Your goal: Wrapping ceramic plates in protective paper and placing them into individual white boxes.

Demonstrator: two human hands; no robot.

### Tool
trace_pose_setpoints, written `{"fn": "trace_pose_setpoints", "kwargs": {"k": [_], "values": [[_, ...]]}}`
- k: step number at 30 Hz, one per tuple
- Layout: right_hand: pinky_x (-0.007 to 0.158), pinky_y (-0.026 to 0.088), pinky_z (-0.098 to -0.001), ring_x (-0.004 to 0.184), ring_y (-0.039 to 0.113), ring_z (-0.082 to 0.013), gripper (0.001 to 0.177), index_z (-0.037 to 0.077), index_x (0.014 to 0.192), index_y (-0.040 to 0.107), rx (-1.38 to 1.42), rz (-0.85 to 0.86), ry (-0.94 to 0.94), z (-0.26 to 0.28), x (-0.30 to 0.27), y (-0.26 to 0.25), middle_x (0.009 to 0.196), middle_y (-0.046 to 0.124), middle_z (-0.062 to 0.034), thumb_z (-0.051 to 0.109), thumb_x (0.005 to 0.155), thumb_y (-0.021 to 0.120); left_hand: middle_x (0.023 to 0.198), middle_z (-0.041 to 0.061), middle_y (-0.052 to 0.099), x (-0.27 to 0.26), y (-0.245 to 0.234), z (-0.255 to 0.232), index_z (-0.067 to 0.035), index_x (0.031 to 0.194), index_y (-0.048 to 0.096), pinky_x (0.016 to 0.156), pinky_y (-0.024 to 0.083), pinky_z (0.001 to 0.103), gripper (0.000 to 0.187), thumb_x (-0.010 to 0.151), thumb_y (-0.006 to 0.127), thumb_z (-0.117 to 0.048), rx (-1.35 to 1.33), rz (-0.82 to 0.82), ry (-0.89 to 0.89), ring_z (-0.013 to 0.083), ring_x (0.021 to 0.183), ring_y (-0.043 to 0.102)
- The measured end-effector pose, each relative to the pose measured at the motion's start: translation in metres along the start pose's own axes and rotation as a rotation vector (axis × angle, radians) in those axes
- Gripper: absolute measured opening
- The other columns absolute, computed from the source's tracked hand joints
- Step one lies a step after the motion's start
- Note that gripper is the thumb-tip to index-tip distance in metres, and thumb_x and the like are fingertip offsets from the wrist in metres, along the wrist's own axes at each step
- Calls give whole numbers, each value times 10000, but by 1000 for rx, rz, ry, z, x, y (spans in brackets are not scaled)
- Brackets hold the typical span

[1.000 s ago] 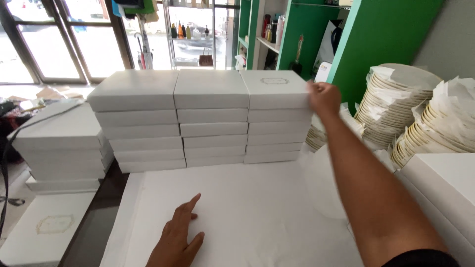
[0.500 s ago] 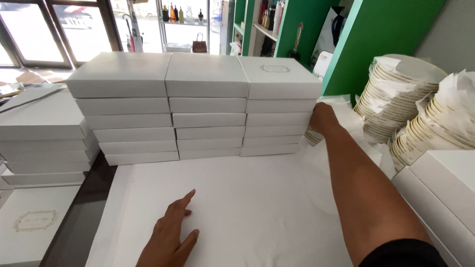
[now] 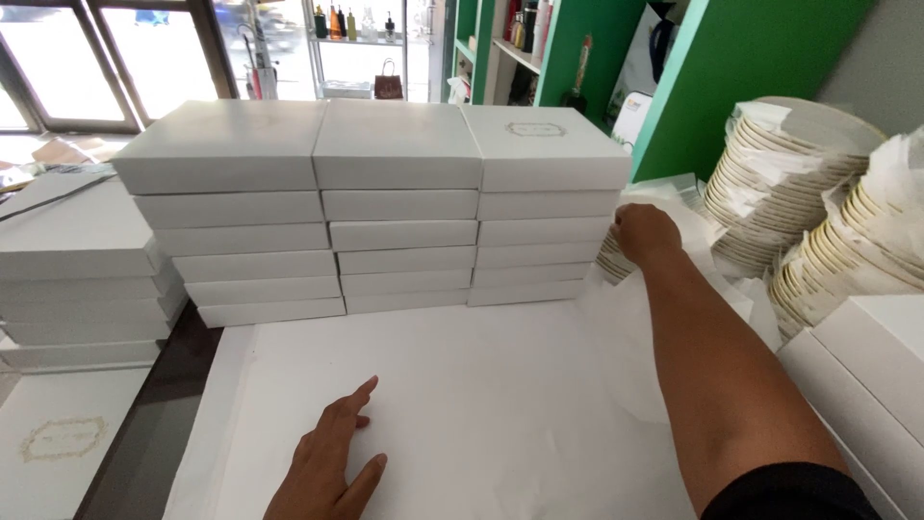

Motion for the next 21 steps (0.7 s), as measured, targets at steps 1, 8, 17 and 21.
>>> {"fn": "trace_pose_setpoints", "kwargs": {"k": [1,8,17,21], "values": [[700,574,-436,894,714,-348,259,82,1047,762,1,-1,5,-1,-1,-2,991,755,-151,277,1040,593,1459,-95,510,1,1,1,-348,1612,257,1135,384,420,797,880,574,-332,2,3,4,75,1246,630],[803,579,-431,1001,711,-331,304,133,1176,752,-190,229,-117,4,-10,-20,1165,746,-110,259,985,551,1466,-109,512,-3,-1,-4,-378,1613,242,1154,369,406,798,887,572,-338,6,21,-42,72,1269,612],[741,571,-377,963,724,-305,344,172,1216,707,-284,278,-173,0,-7,-25,1191,723,-88,135,875,733,1425,-125,514,-5,-2,-9,-399,1621,226,1192,309,422,848,883,633,-302,33,49,-51,73,1298,587],[617,563,-405,865,671,-342,203,87,1063,667,-265,16,-301,7,-28,-40,1049,618,-167,190,902,737,1410,-122,533,-3,1,-5,-398,1617,243,1184,315,414,859,865,645,-290,43,26,-52,69,1281,602]]}}
Point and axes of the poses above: each hand's wrist, its own x-axis towards the middle knuckle, its own y-axis out of the palm, z = x × y, the point moved 4 cm from there along x, towards the middle knuckle
